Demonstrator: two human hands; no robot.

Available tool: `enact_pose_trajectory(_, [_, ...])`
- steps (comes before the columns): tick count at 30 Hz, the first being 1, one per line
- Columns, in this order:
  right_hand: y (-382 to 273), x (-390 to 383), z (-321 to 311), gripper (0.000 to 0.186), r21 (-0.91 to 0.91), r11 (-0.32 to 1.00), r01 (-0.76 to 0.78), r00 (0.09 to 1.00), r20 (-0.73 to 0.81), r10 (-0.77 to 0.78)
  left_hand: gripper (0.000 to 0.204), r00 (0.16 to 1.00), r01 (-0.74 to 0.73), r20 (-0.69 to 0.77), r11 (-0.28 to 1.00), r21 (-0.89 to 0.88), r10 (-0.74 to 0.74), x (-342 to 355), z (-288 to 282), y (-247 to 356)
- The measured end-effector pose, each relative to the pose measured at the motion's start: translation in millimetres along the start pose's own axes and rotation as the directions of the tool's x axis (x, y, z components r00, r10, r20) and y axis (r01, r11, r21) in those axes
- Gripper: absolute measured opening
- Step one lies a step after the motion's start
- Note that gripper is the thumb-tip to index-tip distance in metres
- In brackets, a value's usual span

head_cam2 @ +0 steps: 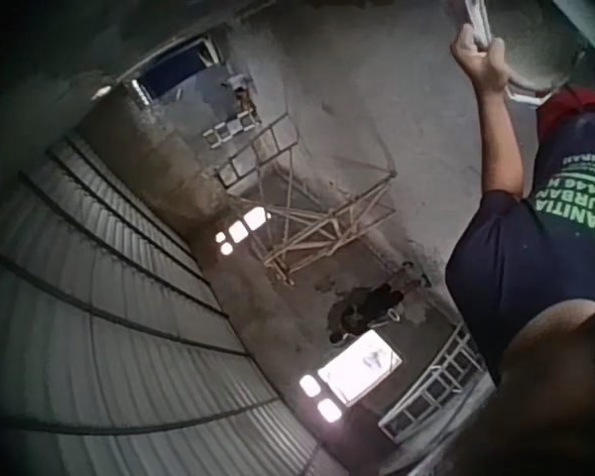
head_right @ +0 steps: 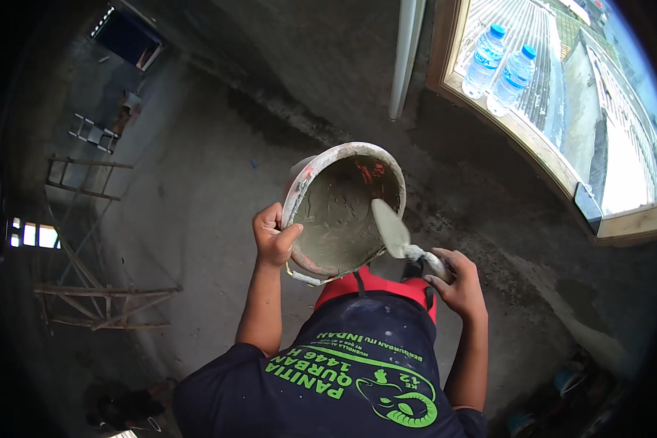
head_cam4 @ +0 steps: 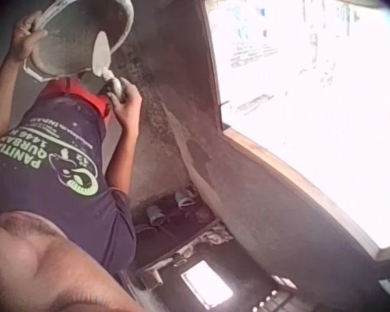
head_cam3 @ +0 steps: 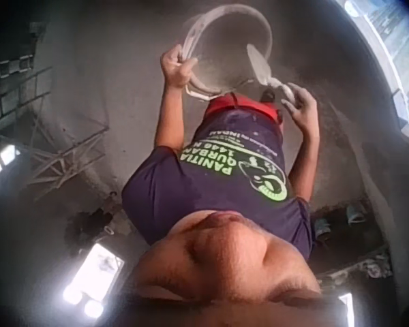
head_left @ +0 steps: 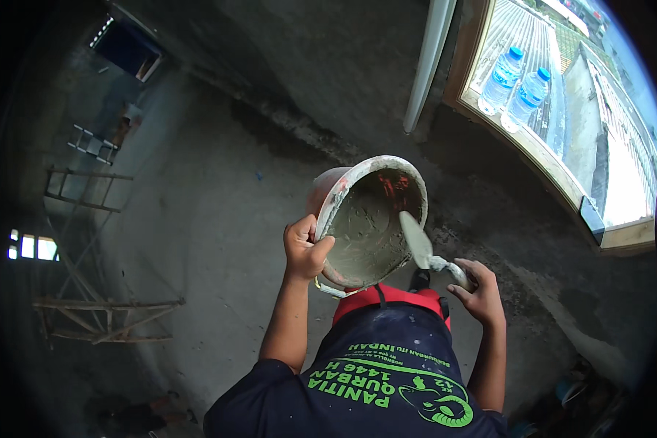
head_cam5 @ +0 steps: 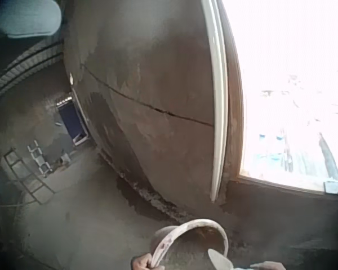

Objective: The person plasters a wall by scooping wet cement from a bucket with a trowel and spreading it onto the wall surface.

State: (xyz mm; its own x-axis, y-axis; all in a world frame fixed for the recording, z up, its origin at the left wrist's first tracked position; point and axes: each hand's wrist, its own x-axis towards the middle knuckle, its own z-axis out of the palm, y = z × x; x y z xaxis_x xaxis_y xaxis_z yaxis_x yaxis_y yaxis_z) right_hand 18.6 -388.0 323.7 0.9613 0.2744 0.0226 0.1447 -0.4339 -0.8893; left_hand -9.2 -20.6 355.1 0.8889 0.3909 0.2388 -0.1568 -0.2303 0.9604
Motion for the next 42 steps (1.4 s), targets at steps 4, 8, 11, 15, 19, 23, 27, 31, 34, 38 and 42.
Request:
enact_pose_trajectory(4, [-73,29,17,0.034,-0.139,0.976,0.168,0.950,0.286,-0.123,0.037,0.988,-0.125,0.089,0.992,0.008,0.124,7,-26,25])
enact_pose_trajectory(8, [-101,53,41,0.033,-0.370,0.883,0.290,0.905,0.406,-0.127,0.039,0.964,-0.234,0.144,0.971,0.048,0.225,16,-33,45])
enact_pose_trajectory(11, [-109,68,62,0.028,-0.416,0.850,0.322,0.892,0.434,-0.125,0.040,0.951,-0.278,0.157,0.959,0.047,0.268,22,-35,55])
enact_pose_trajectory(15, [-123,84,68,0.026,-0.406,0.827,0.389,0.821,0.560,-0.112,0.041,0.930,-0.331,0.202,0.939,0.096,0.307,31,-45,60])
enact_pose_trajectory(19, [-123,101,59,0.028,-0.138,0.905,0.402,0.706,0.676,-0.211,0.038,0.949,-0.226,0.220,0.974,-0.016,0.224,45,-54,44])
enact_pose_trajectory(23, [-101,100,62,0.029,0.084,0.948,0.306,0.673,0.685,-0.278,0.036,0.964,-0.101,0.233,0.988,-0.118,0.126,54,-53,32])
enact_pose_trajectory(27, [-81,86,62,0.029,0.113,0.973,-0.203,0.636,0.770,0.043,0.039,0.958,-0.068,0.270,0.992,-0.104,0.094,66,-47,27])
enact_pose_trajectory(31, [-39,50,73,0.034,0.462,0.705,-0.538,0.668,0.744,0.023,0.044,0.973,-0.007,0.227,0.996,-0.084,0.026,79,-44,20])
enact_pose_trajectory(34, [-22,24,77,0.038,0.574,0.672,-0.468,0.753,0.657,-0.036,0.031,0.988,0.077,0.145,0.987,-0.143,-0.056,79,-49,3])
enact_pose_trajectory(38, [-10,6,80,0.038,0.431,0.800,-0.418,0.841,0.516,0.161,0.037,0.995,0.070,0.073,0.997,0.033,-0.072,62,-47,-37])
enact_pose_trajectory(42, [37,-9,97,0.046,0.007,0.964,-0.266,0.928,0.273,0.254,0.040,0.990,0.109,0.057,0.956,0.273,-0.129,37,-24,-90])
